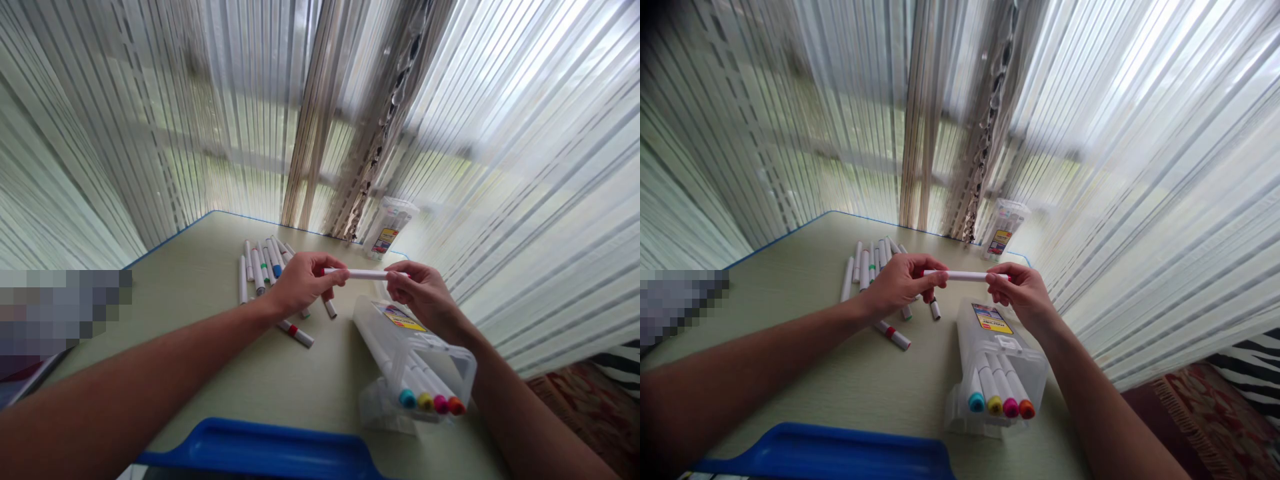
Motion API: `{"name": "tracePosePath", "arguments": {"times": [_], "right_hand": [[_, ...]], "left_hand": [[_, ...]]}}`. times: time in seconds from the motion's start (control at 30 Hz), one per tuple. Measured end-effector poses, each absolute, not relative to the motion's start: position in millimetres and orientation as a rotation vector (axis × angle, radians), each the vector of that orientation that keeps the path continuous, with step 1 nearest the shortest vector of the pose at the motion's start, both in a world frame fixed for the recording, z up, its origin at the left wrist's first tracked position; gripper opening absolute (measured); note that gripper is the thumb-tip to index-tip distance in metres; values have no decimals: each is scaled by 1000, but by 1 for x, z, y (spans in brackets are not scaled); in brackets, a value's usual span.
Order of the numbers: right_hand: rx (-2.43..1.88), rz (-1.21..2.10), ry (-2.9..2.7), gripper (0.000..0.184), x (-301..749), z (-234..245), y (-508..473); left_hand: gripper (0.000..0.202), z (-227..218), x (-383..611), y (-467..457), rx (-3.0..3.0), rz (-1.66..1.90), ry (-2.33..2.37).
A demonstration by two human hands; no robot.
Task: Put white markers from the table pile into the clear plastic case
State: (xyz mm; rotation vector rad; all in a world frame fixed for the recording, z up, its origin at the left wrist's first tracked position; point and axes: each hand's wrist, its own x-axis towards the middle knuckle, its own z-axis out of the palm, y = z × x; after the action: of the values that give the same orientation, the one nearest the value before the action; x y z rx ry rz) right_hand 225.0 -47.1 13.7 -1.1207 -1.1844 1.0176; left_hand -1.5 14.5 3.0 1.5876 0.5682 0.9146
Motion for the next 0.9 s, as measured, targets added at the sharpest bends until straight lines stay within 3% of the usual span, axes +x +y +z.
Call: {"name": "tracePosePath", "arguments": {"times": [0.57, 0.9], "right_hand": [[-1060, 1159, -1066, 27, 230, 19, -47], [-1081, 1088, -1115, 26, 227, 18, -47]], "left_hand": [[30, 7, -3, 19, 1195, 906, 523], [30, 6, -3, 16, 1338, 932, 570]]}}
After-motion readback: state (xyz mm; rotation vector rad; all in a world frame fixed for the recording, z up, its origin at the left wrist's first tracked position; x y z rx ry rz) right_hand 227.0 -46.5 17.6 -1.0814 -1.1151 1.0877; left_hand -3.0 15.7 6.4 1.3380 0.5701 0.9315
